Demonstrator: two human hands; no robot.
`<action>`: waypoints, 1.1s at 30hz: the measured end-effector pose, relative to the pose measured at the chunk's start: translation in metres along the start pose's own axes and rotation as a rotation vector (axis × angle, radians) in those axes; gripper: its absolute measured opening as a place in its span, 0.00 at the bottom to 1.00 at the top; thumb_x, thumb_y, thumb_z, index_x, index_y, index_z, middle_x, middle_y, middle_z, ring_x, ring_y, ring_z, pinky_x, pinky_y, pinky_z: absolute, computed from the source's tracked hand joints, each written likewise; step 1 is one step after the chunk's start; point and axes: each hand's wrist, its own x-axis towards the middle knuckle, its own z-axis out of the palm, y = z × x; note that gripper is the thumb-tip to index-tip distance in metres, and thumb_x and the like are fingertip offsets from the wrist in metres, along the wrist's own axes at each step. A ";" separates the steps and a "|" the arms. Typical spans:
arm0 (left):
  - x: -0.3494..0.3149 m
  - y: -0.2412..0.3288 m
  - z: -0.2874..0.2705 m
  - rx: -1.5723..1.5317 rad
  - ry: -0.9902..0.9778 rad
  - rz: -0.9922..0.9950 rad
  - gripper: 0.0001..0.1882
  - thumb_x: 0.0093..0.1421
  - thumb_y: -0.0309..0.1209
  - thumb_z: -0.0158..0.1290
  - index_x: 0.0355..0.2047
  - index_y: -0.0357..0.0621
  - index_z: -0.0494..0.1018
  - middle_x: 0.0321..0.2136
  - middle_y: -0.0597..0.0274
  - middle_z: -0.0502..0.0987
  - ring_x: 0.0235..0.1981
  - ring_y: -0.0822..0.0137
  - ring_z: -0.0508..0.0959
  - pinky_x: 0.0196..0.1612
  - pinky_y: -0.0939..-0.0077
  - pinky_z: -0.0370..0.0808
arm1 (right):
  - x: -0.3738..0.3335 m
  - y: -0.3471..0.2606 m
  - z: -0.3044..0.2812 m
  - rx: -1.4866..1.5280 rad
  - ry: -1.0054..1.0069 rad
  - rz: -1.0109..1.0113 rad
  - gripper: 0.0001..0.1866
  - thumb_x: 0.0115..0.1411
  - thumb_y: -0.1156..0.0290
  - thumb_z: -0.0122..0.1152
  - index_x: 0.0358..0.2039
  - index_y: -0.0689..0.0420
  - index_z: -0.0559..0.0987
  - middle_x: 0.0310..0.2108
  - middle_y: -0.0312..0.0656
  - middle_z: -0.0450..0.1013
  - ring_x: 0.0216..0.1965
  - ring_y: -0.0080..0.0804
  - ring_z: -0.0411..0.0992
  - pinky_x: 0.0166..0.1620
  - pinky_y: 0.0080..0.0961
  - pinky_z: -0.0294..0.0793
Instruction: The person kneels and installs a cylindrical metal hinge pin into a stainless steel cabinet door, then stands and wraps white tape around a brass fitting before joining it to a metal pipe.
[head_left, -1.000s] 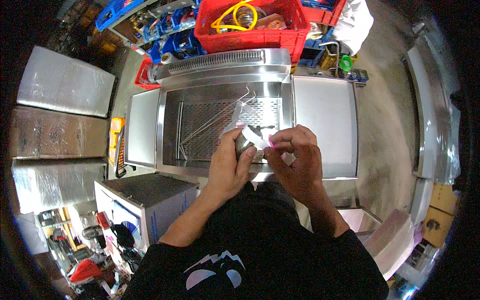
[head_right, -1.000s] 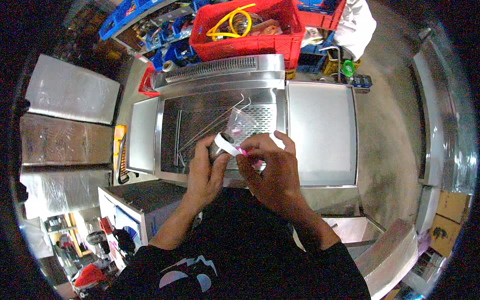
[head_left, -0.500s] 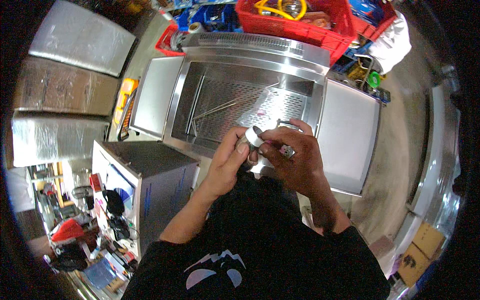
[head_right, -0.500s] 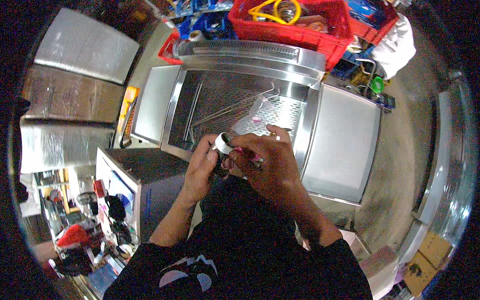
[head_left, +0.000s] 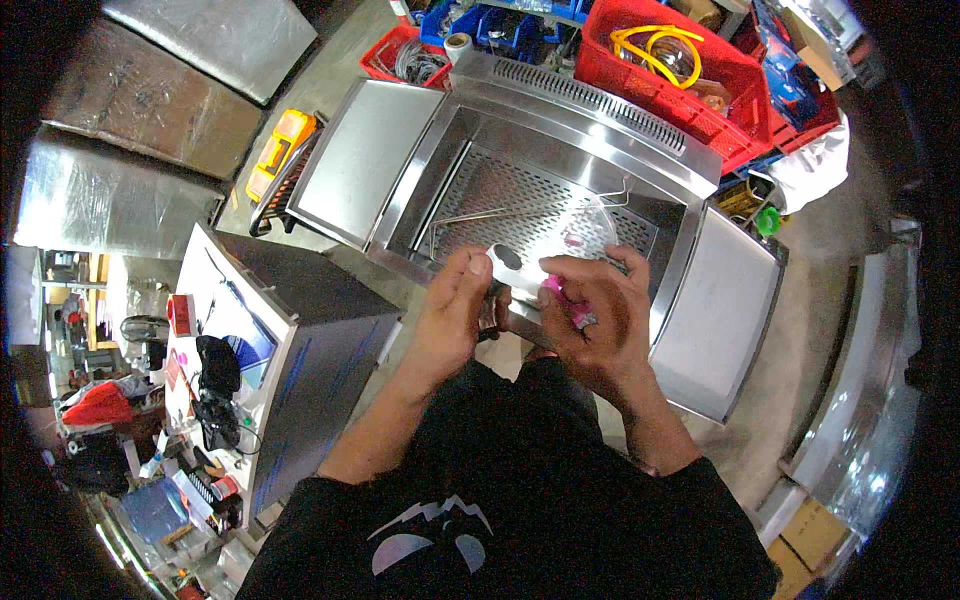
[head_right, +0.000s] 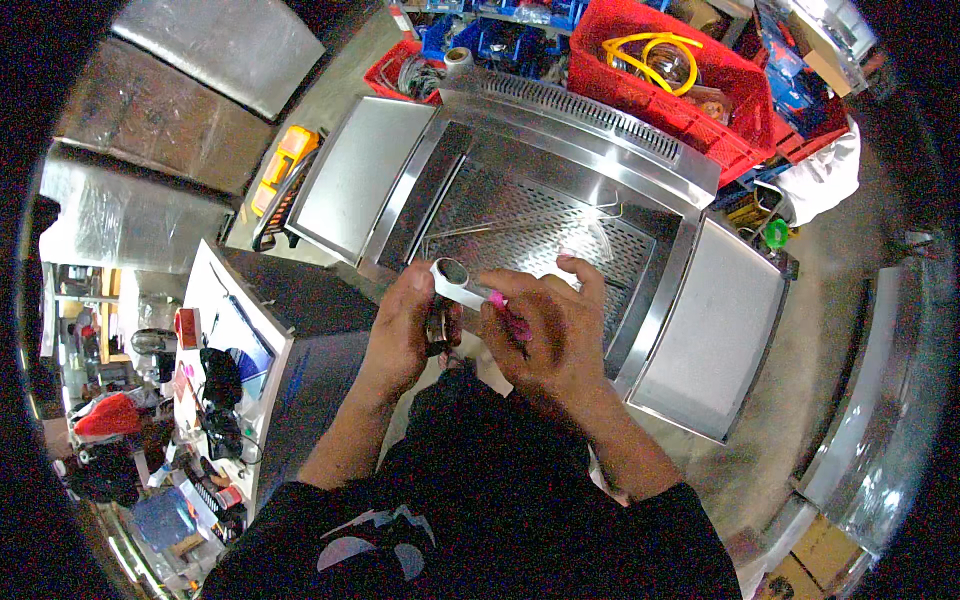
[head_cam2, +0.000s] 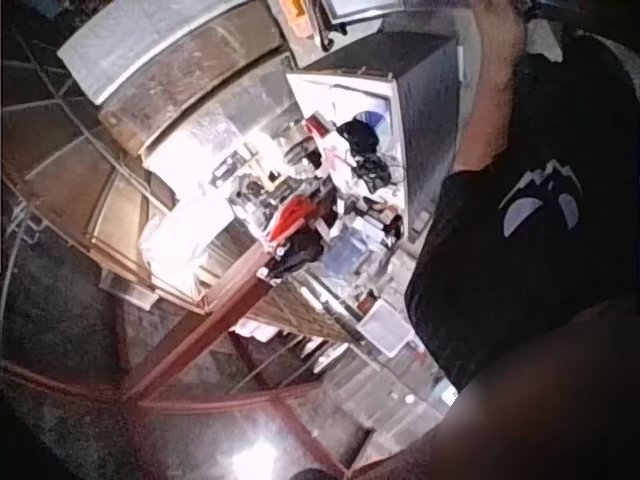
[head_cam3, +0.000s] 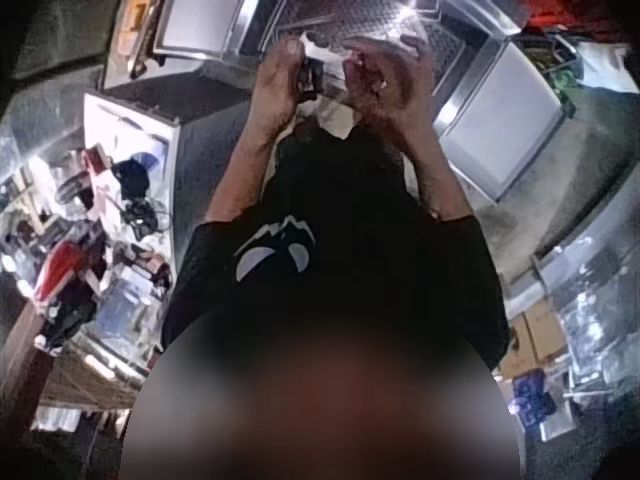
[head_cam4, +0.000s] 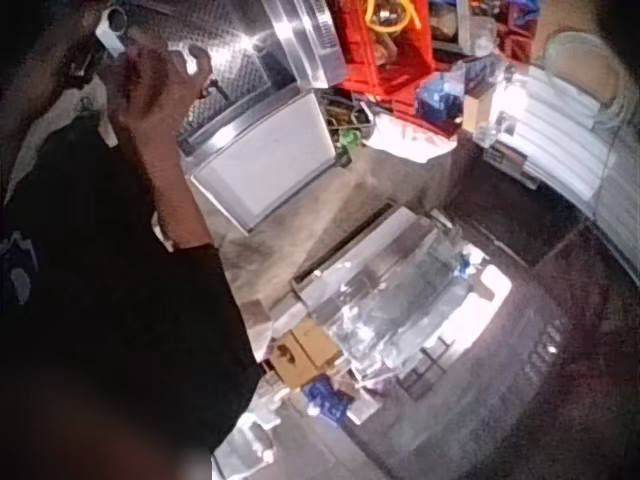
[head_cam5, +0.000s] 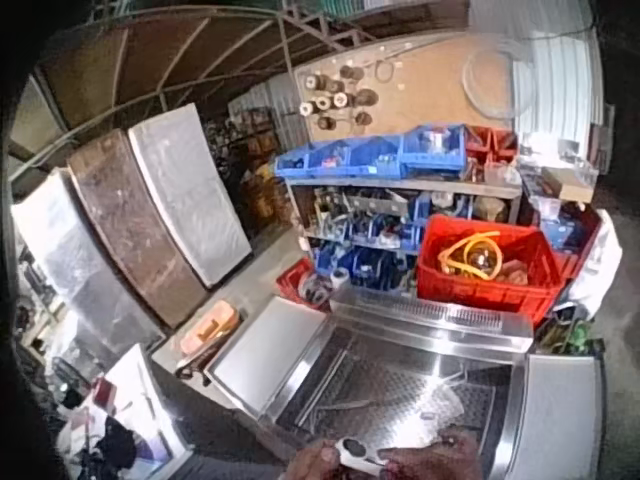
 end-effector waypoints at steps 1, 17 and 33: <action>-0.001 0.001 -0.009 -0.095 -0.040 -0.012 0.25 0.72 0.55 0.38 0.41 0.45 0.71 0.28 0.64 0.74 0.20 0.72 0.72 0.22 0.78 0.70 | 0.002 -0.008 0.006 0.005 -0.019 0.015 0.17 0.53 0.77 0.68 0.45 0.52 0.81 0.32 0.34 0.78 0.28 0.26 0.75 0.60 0.42 0.60; -0.014 0.036 -0.213 -0.117 -0.742 -0.479 0.35 0.72 0.59 0.29 0.40 0.42 0.74 0.22 0.59 0.76 0.20 0.69 0.76 0.21 0.77 0.73 | 0.035 -0.146 0.125 -0.144 -0.286 0.017 0.07 0.59 0.69 0.64 0.39 0.51 0.83 0.26 0.34 0.74 0.30 0.30 0.71 0.61 0.40 0.57; -0.074 0.001 -0.304 1.042 0.364 0.824 0.24 0.54 0.39 0.64 0.47 0.40 0.74 0.36 0.57 0.75 0.41 0.55 0.75 0.41 0.64 0.76 | 0.047 -0.199 0.242 -0.018 -0.233 0.142 0.12 0.57 0.73 0.64 0.42 0.60 0.79 0.33 0.43 0.75 0.32 0.34 0.74 0.45 0.31 0.71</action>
